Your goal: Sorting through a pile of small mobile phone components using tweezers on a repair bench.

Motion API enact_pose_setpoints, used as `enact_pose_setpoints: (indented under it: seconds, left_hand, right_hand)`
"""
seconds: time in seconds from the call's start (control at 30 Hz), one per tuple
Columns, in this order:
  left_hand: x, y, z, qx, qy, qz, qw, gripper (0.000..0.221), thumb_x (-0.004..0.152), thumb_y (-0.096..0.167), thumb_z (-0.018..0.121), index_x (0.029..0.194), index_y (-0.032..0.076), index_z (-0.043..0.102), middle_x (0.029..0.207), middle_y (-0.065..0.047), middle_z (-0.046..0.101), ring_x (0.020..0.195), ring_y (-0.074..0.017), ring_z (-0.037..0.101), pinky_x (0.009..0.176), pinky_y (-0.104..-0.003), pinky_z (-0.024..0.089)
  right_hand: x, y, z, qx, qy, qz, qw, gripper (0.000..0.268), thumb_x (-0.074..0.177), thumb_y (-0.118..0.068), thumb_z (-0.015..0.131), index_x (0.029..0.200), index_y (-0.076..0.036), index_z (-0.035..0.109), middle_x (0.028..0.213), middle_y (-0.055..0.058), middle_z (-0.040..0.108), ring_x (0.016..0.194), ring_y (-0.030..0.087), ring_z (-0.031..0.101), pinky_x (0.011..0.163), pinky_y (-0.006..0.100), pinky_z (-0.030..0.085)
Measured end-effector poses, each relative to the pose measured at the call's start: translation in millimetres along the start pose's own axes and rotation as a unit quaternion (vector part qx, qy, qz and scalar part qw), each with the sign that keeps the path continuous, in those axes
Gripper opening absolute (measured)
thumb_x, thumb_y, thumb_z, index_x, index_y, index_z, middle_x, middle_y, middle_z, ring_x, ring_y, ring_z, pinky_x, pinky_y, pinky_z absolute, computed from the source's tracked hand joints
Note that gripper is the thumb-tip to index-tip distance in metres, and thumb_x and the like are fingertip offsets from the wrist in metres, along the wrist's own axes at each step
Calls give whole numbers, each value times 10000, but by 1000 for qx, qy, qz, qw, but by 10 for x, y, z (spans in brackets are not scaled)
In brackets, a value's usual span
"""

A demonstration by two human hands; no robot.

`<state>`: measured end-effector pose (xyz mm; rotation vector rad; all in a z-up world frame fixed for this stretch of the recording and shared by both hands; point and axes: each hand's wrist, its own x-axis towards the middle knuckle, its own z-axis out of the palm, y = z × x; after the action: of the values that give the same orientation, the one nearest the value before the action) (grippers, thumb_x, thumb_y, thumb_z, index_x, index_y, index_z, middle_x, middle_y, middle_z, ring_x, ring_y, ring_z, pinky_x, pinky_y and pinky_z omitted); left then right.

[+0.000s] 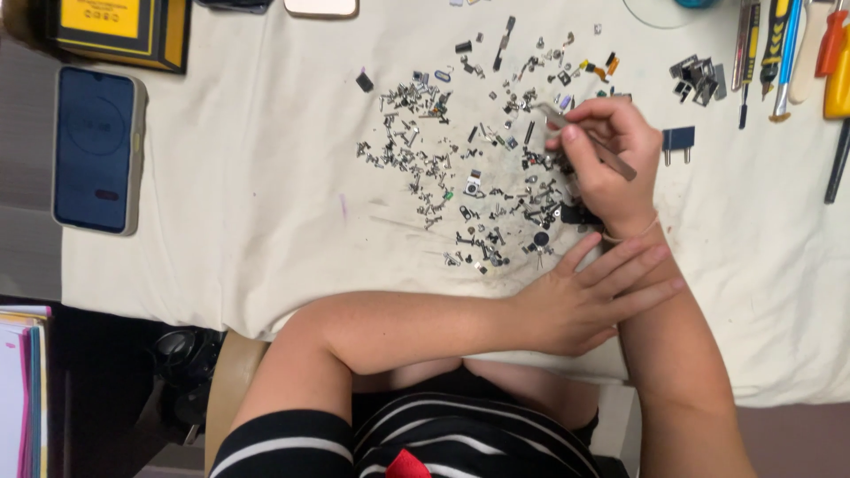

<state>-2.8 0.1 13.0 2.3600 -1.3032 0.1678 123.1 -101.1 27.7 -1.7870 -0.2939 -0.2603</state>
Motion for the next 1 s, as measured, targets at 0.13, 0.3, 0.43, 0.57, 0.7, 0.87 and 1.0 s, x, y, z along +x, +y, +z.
enact_pose_setpoints:
  seconds: [0.13, 0.3, 0.43, 0.57, 0.7, 0.87, 1.0]
  left_hand:
    - [-17, -43, -260, 79, -65, 41, 994, 1017, 922, 641, 909, 1634, 302, 265, 1703, -62, 232, 1597, -219, 222, 1289, -496, 226]
    - [-46, 10, -182, 84, -141, 176, 971, 849, 1113, 622, 705, 1668, 298, 150, 1725, -48, 130, 1591, -228, 109, 1290, -481, 176]
    - [-118, 164, -163, 92, -178, 210, 957, 966, 1066, 771, 644, 1682, 282, 83, 1735, -57, 62, 1585, -242, 30, 1276, -512, 155]
    - [-151, 177, -230, 114, -174, 218, 953, 1021, 1029, 671, 738, 1675, 278, 52, 1733, -65, 45, 1594, -226, 23, 1297, -487, 225]
    - [-220, 167, -243, 103, -200, 214, 951, 1096, 983, 625, 808, 1667, 250, 39, 1736, -99, 39, 1597, -237, -7, 1315, -481, 181]
    - [-231, 111, -291, 92, -222, 224, 944, 1087, 996, 615, 779, 1674, 230, 22, 1738, -105, 0, 1600, -237, -34, 1321, -479, 172]
    - [-228, 67, -367, 79, -233, 234, 941, 1063, 1029, 630, 747, 1678, 205, 20, 1740, -116, 1, 1599, -247, -38, 1317, -480, 139]
  right_hand:
    - [-142, -106, -210, 2, 43, 23, 999, 50, 1117, 28, 543, 1143, 67, 525, 940, 236, 653, 846, 295, 729, 776, 353, 631]
    - [-629, 48, -530, -93, 128, 31, 987, 73, 1070, 33, 628, 1135, 47, 599, 887, 122, 589, 764, 150, 551, 708, 264, 456]
    - [-940, -39, -584, -78, 141, 49, 986, 81, 1054, 15, 611, 1089, 18, 538, 750, 76, 520, 668, 135, 514, 667, 258, 411]
    - [-964, -79, -532, -44, 97, 76, 991, 156, 1046, 19, 681, 1135, 32, 554, 879, 152, 687, 698, 163, 647, 685, 269, 528]
    - [-1032, 143, -614, -175, 49, 17, 983, 121, 1005, -48, 789, 997, -17, 673, 881, 96, 769, 937, 151, 674, 1237, 348, 276]
    - [-1029, 9, -581, -166, 77, 53, 982, 88, 1015, -33, 759, 1036, -8, 677, 867, 108, 748, 1158, 154, 512, 1212, 338, 342]
    - [-1022, 15, -592, -189, 55, 49, 979, 94, 1021, -45, 768, 1008, -18, 679, 878, 110, 763, 1116, 167, 550, 1215, 353, 357]
